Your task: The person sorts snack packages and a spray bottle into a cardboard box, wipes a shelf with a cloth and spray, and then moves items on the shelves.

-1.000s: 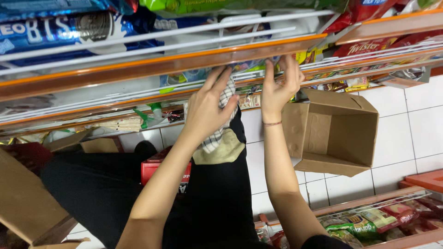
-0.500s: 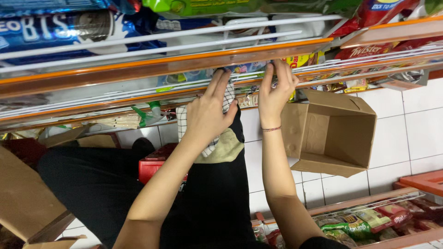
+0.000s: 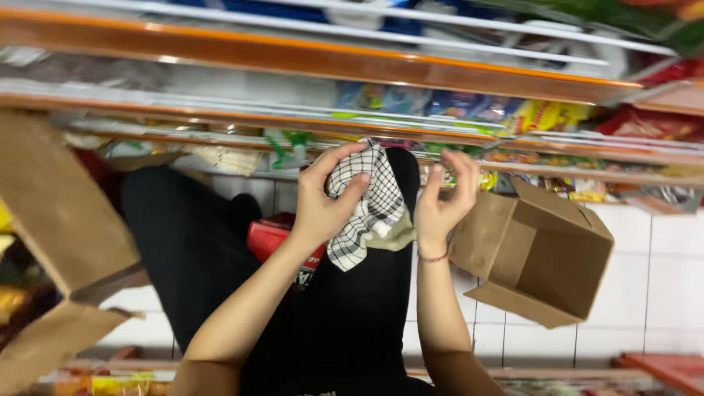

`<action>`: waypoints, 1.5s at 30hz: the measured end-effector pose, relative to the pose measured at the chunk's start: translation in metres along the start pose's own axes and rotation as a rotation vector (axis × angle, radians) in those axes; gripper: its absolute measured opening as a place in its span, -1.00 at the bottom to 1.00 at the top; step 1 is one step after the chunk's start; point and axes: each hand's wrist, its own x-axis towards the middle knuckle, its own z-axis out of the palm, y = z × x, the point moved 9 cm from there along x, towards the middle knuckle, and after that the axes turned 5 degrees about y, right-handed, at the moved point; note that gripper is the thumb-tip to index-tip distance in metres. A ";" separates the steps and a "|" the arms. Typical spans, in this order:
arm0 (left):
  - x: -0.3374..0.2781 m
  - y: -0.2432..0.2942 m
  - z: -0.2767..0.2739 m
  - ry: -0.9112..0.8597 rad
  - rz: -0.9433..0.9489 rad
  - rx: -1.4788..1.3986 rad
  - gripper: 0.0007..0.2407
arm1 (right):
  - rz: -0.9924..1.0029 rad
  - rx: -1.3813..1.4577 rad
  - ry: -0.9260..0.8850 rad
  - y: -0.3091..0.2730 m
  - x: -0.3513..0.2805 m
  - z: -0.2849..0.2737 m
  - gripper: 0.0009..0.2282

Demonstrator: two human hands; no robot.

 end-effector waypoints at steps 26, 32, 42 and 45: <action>-0.166 -0.072 -0.348 0.503 -0.167 0.733 -0.62 | 0.028 0.026 -1.109 -0.161 -0.296 0.309 -0.64; -0.175 -0.036 -0.364 0.554 -0.050 0.774 -0.58 | -0.312 0.075 -0.975 -0.211 -0.274 0.305 -0.67; -0.279 -0.039 -0.435 1.086 -0.044 0.576 -0.65 | -0.696 0.283 -1.226 -0.356 -0.327 0.310 -0.60; -0.270 -0.046 -0.419 1.004 -0.184 0.377 -0.49 | -0.805 0.100 -1.470 -0.350 -0.360 0.324 -0.52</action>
